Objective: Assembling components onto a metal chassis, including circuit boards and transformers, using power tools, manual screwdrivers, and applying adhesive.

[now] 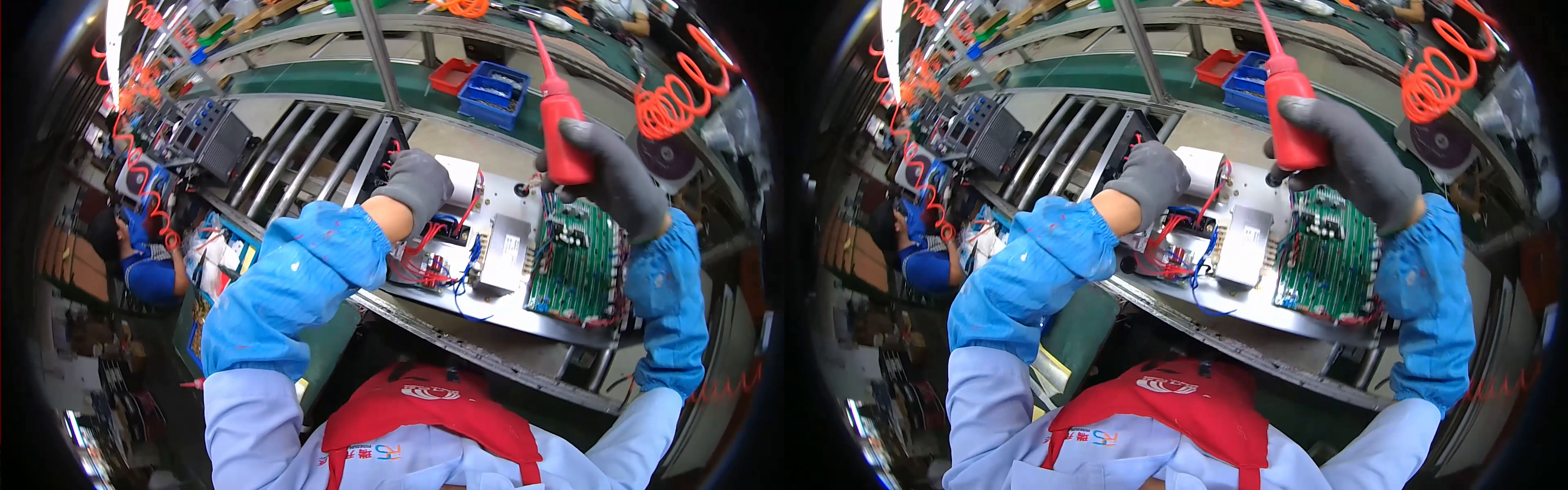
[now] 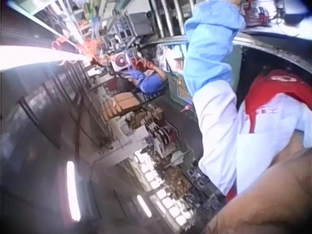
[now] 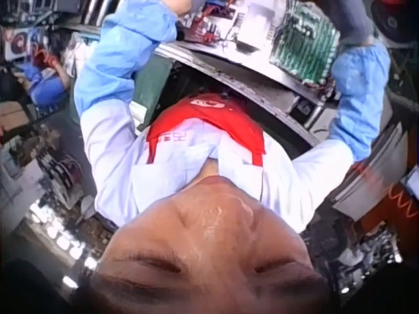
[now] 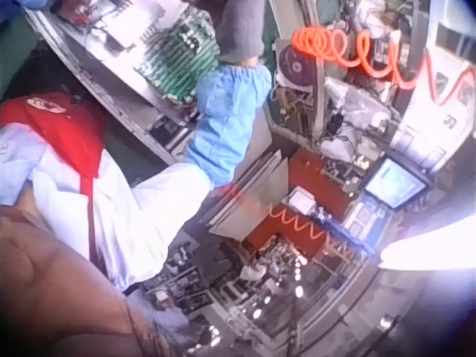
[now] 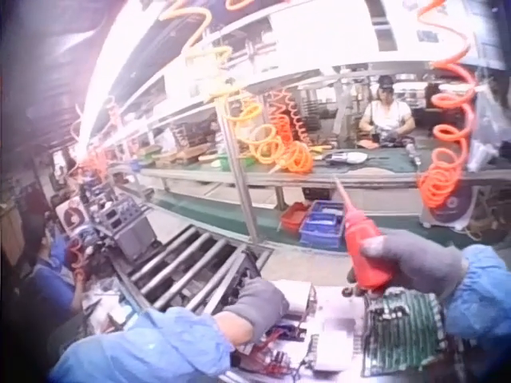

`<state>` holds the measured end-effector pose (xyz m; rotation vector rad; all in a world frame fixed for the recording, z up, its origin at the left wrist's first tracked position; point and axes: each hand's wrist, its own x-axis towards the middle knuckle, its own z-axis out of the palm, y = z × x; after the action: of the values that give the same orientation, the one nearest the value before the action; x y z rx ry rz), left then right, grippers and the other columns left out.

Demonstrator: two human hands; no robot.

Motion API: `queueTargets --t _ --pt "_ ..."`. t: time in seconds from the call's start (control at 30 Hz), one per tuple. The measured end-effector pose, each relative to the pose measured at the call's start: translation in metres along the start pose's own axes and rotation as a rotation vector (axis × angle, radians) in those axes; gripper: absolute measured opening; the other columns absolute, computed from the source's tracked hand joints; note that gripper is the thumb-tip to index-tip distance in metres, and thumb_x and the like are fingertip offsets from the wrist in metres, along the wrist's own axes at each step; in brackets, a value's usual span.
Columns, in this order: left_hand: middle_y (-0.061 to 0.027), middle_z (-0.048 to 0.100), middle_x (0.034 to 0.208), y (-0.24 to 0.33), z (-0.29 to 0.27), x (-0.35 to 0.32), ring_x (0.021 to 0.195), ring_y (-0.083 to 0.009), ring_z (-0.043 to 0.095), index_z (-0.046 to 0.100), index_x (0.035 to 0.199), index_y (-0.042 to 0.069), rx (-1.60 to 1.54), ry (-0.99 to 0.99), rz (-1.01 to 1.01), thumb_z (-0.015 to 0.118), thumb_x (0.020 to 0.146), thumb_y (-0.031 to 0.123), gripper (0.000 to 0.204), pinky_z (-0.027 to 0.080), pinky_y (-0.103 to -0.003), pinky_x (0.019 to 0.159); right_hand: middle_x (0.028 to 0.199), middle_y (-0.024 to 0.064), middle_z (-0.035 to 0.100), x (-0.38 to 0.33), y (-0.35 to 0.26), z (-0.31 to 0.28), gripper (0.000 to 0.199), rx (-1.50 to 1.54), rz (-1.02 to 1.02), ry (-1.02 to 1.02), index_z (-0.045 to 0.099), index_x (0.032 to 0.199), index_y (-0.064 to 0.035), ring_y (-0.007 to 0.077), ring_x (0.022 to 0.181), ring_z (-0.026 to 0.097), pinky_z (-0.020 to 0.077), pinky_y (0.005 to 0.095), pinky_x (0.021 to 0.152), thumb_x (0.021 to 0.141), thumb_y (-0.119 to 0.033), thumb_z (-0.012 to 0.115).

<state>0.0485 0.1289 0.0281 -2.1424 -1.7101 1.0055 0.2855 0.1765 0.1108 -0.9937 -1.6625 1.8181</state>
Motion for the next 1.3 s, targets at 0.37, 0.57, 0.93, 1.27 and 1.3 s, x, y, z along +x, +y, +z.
queueTargets --t 0.37,0.57,0.93,1.27,1.3 --pt "-0.0167 0.063 0.109 -0.042 0.05 -0.075 0.096 -0.0337 0.063 0.054 0.123 0.005 -0.363 1.084 -0.114 0.062 0.085 0.02 0.041 0.049 -0.044 0.084 0.116 0.0128 0.059 -0.2 0.101 0.083 0.074 -0.203 -0.07 0.461 0.046 0.135 0.003 0.0196 0.105 0.058 0.0465 0.0352 0.093 0.069 -0.019 0.074" --pt "-0.0184 0.065 0.109 -0.034 0.063 -0.08 0.095 -0.0368 0.065 0.053 0.121 0.005 -0.774 0.755 -0.261 0.056 0.093 0.022 0.033 0.05 -0.047 0.081 0.096 0.0155 0.062 -0.211 0.181 0.1 0.054 -0.591 -0.353 0.659 0.059 0.116 0.0008 0.0297 0.082 0.064 0.0517 0.0385 0.073 0.069 -0.018 0.078" --pt "-0.0242 0.066 0.097 -0.033 0.061 -0.074 0.087 -0.0425 0.064 0.057 0.123 0.006 -0.459 0.673 -0.353 0.048 0.096 0.023 0.033 0.05 -0.051 0.075 0.086 0.0144 0.063 -0.155 0.228 0.085 0.039 -0.432 -0.527 0.56 0.064 0.105 0.0009 0.0309 0.075 0.064 0.0509 0.0385 0.068 0.072 -0.016 0.077" --pt "-0.0244 0.067 0.102 -0.032 0.062 -0.072 0.091 -0.0409 0.066 0.062 0.12 0.004 -0.531 0.759 -0.364 0.054 0.094 0.018 0.03 0.053 -0.045 0.079 0.082 0.0152 0.062 -0.134 0.245 0.076 0.039 -0.391 -0.625 0.548 0.063 0.104 0.0011 0.0325 0.069 0.063 0.0509 0.0409 0.062 0.072 -0.016 0.077" --pt "-0.0242 0.067 0.103 -0.031 0.062 -0.072 0.092 -0.0406 0.066 0.062 0.12 0.004 -0.543 0.76 -0.366 0.055 0.094 0.016 0.029 0.053 -0.044 0.08 0.082 0.0152 0.062 -0.132 0.247 0.076 0.039 -0.383 -0.624 0.547 0.063 0.104 0.0011 0.0325 0.069 0.063 0.0509 0.0409 0.062 0.072 -0.016 0.077"
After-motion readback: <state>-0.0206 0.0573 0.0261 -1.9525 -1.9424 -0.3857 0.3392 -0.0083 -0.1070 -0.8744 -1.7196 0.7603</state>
